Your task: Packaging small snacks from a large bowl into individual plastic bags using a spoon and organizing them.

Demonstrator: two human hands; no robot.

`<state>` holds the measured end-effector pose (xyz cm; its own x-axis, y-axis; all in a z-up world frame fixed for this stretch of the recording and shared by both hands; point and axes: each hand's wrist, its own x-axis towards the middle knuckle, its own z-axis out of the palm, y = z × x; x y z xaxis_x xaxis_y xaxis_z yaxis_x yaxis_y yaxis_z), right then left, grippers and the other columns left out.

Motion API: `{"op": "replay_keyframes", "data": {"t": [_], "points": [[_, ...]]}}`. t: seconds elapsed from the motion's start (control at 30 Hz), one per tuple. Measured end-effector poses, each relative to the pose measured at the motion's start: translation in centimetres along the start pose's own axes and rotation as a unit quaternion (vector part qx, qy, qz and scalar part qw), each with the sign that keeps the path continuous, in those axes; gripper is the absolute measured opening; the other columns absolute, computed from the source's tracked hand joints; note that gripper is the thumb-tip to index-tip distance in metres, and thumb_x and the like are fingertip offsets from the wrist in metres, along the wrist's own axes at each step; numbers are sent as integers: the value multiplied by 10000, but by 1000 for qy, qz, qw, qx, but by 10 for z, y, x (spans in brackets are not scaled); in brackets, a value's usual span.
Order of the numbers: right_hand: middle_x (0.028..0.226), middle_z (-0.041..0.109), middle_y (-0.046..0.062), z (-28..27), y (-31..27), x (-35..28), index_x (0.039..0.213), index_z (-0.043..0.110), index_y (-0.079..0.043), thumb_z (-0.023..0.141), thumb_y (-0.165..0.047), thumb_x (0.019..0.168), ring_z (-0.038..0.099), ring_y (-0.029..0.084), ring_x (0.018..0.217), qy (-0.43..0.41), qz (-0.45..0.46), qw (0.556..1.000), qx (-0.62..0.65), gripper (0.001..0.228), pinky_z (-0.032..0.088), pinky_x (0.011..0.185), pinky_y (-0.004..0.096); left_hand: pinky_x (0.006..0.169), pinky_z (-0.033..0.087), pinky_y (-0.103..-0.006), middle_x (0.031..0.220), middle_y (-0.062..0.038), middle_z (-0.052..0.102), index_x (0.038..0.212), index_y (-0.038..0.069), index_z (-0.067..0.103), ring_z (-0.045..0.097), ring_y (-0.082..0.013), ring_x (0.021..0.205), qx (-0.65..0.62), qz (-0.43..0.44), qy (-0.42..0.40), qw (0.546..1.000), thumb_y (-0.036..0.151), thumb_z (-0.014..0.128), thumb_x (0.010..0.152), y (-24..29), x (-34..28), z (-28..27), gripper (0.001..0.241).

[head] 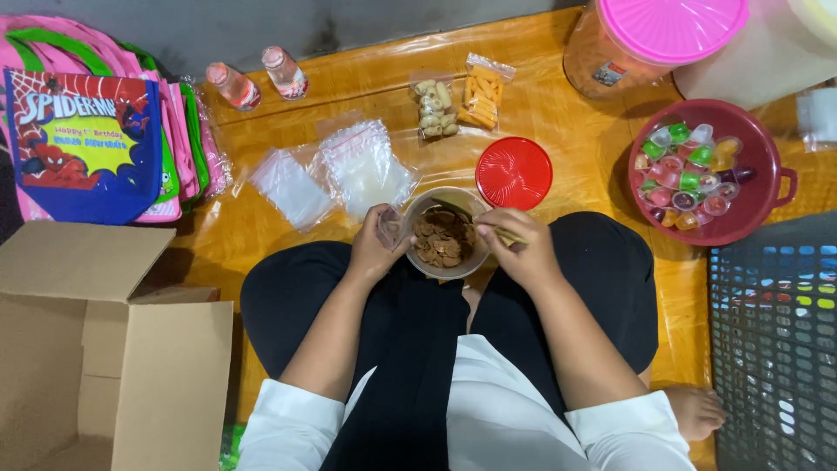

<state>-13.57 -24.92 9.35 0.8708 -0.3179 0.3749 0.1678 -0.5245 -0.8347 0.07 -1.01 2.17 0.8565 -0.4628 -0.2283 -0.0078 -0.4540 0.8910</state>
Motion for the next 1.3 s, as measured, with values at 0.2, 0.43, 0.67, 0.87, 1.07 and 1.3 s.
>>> {"op": "replay_keyframes", "data": {"t": [0.2, 0.43, 0.67, 0.87, 1.07, 1.3], "points": [[1013, 740, 259, 21, -9, 4, 1065, 757, -37, 715, -121, 946, 704, 497, 953, -120, 18, 992, -22, 152, 570, 851, 548, 1017, 512, -597, 1246, -243, 673, 1360, 168, 516, 612, -480, 1217, 17, -34, -24, 999, 337, 890, 764, 3, 0, -1, 723], [1020, 759, 157, 29, 15, 3, 1097, 786, -129, 740, -196, 941, 729, 405, 982, -143, 65, 987, -34, 176, 583, 880, 470, 1019, 514, -579, 1223, -235, 690, 1327, 184, 511, 625, -474, 1199, 16, -33, -37, 999, 283, 864, 783, 14, -3, -4, 657], [982, 780, 113, 17, 46, -9, 1081, 811, -182, 740, -198, 963, 741, 345, 969, -50, 110, 993, 6, 139, 574, 841, 432, 1005, 511, -601, 1229, -251, 683, 1326, 167, 509, 623, -492, 1189, 15, -14, -34, 999, 283, 867, 791, 8, -2, -4, 654], [1029, 772, 109, 13, 29, -8, 1085, 793, -181, 757, -145, 929, 727, 366, 995, -71, 34, 996, -33, 164, 568, 879, 455, 1002, 510, -604, 1225, -241, 686, 1330, 167, 508, 627, -491, 1183, 15, -2, -33, 999, 281, 868, 791, 8, -3, -3, 659], [1076, 750, 175, 27, 21, -6, 1122, 783, -140, 743, -224, 941, 714, 417, 1031, -172, 36, 983, -50, 204, 561, 927, 488, 998, 514, -605, 1223, -244, 688, 1338, 178, 504, 625, -501, 1176, 25, 0, -32, 999, 311, 872, 786, 5, -3, -2, 676], [1002, 771, 164, 22, 33, -1, 1094, 798, -156, 741, -175, 944, 721, 405, 990, -113, 97, 988, -42, 161, 570, 887, 493, 987, 527, -586, 1212, -224, 702, 1332, 204, 522, 636, -486, 1165, 28, 0, -26, 999, 313, 894, 749, 3, -2, -1, 700]]}}
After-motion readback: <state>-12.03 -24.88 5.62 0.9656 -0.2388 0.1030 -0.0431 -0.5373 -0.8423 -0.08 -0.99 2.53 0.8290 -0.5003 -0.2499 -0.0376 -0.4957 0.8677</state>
